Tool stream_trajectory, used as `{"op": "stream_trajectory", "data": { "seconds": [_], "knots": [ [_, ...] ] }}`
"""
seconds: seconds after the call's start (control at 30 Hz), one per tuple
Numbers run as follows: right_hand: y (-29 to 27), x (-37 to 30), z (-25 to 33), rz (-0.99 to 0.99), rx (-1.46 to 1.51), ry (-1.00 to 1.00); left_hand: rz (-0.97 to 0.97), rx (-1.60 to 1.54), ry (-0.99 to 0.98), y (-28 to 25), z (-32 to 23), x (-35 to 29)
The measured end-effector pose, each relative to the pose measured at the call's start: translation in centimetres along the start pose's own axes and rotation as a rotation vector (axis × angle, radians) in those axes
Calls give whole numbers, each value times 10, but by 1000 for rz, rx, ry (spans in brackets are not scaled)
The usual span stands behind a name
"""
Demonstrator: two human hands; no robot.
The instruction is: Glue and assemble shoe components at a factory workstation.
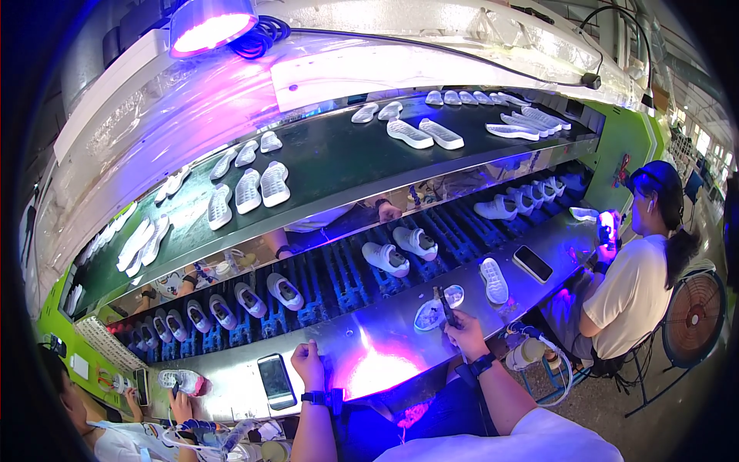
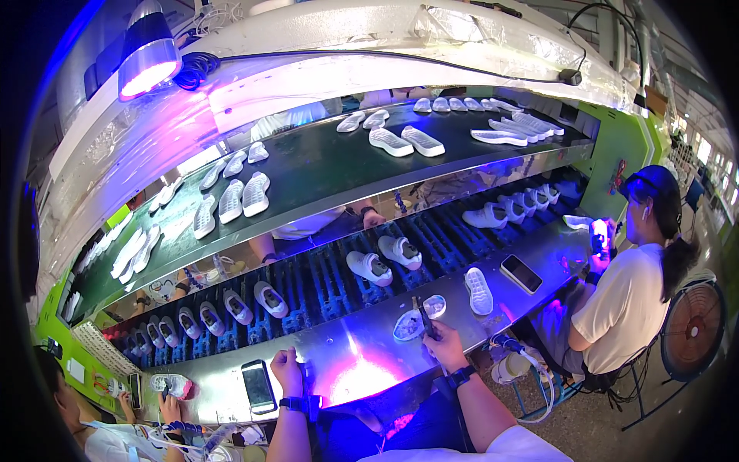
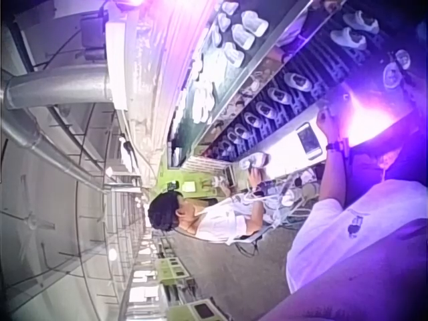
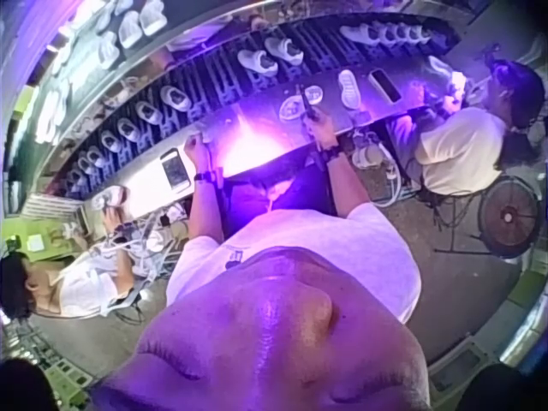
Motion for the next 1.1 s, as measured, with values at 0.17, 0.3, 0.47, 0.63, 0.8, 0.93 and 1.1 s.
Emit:
{"op": "stream_trajectory", "data": {
  "seconds": [0.17, 0.3, 0.47, 0.63, 0.8, 0.93, 1.1],
  "knots": [
    [-1, 1, -3, -5, 10, 3, 14, -24, -11, 1, 0, 0],
    [-2, 2, -4, 2, 7, 7, 11, -29, -22, 3, 0, 0],
    [-1, 1, -1, -7, -4, 4, 11, -9, -10, 2, 7, 3],
    [1, 0, 0, -8, -12, -9, 3, -13, -17, 1, 13, 7],
    [3, -2, 2, -27, 2, 10, 24, 1, 45, 3, 10, 6],
    [6, -4, 1, -30, 14, 11, 10, -24, -5, 0, 10, 6],
    [7, -5, -3, -32, 15, -6, 26, -38, -35, -1, 10, 5]
  ]
}}
Point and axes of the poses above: each hand's wrist, its own x-axis towards the middle knuckle, its own y-axis out of the palm, z = x × y, the point moved 3 cm from there along x, towards the middle knuckle, and after that the axes turned 1 degree about -z, right-handed, at the moved point
